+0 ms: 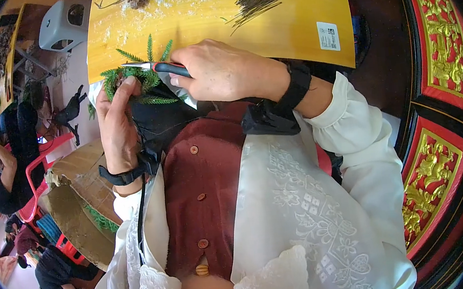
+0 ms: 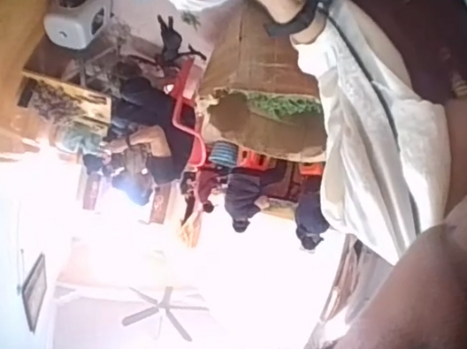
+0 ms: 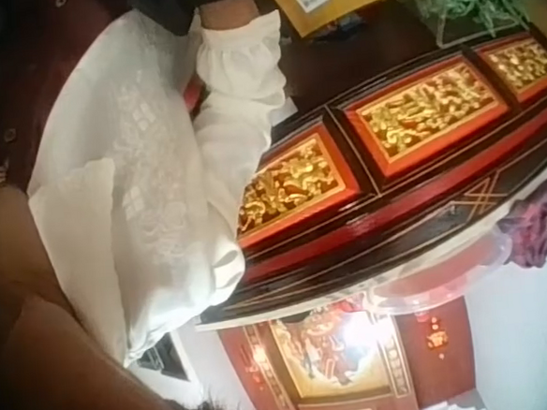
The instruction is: Trimming green plastic leaves and wiring brown decorative pods to assemble artificial plants.
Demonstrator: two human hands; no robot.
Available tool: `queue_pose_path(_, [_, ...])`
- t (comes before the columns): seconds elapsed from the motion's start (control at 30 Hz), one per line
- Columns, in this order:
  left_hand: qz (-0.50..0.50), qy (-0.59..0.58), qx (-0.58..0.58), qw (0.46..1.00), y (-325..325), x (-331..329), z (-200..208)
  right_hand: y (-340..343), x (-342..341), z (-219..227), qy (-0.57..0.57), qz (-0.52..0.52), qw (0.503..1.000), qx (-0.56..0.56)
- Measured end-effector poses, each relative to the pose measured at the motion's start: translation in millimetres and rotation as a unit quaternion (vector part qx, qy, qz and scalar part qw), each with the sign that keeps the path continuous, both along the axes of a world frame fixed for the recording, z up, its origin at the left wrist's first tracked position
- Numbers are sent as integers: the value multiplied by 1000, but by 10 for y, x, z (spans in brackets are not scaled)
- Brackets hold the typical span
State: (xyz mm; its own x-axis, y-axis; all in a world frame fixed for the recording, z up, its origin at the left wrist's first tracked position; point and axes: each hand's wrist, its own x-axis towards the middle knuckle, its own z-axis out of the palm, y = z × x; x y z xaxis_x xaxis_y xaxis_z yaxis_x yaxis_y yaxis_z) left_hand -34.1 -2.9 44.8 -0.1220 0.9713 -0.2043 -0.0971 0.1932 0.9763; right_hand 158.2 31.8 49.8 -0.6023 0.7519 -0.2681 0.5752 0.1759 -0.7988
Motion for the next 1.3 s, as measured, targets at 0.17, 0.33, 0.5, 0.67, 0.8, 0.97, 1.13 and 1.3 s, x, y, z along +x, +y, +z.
queue_pose_path(0.17, [-74,-103,-34,991,32,-233,-135,4,75,-164,-16,35,987,154])
queue_pose_path(0.33, [-117,-221,-86,964,80,-255,-120,87,146,-256,4,58,971,233])
queue_pose_path(0.5, [-107,-193,-102,970,88,-389,-126,120,82,-193,57,59,974,210])
queue_pose_path(0.67, [-129,-168,-51,976,121,-387,-115,92,113,-166,67,16,977,202])
queue_pose_path(0.8, [-174,-107,-64,977,119,-274,77,62,211,-33,41,4,978,204])
queue_pose_path(0.97, [-252,-44,-66,964,122,-277,112,-27,278,97,3,10,980,201])
queue_pose_path(1.13, [-186,-80,17,979,109,-330,-135,-38,421,185,-9,-46,976,213])
queue_pose_path(1.3, [-152,-25,59,986,100,-386,62,118,780,482,3,-202,938,282])
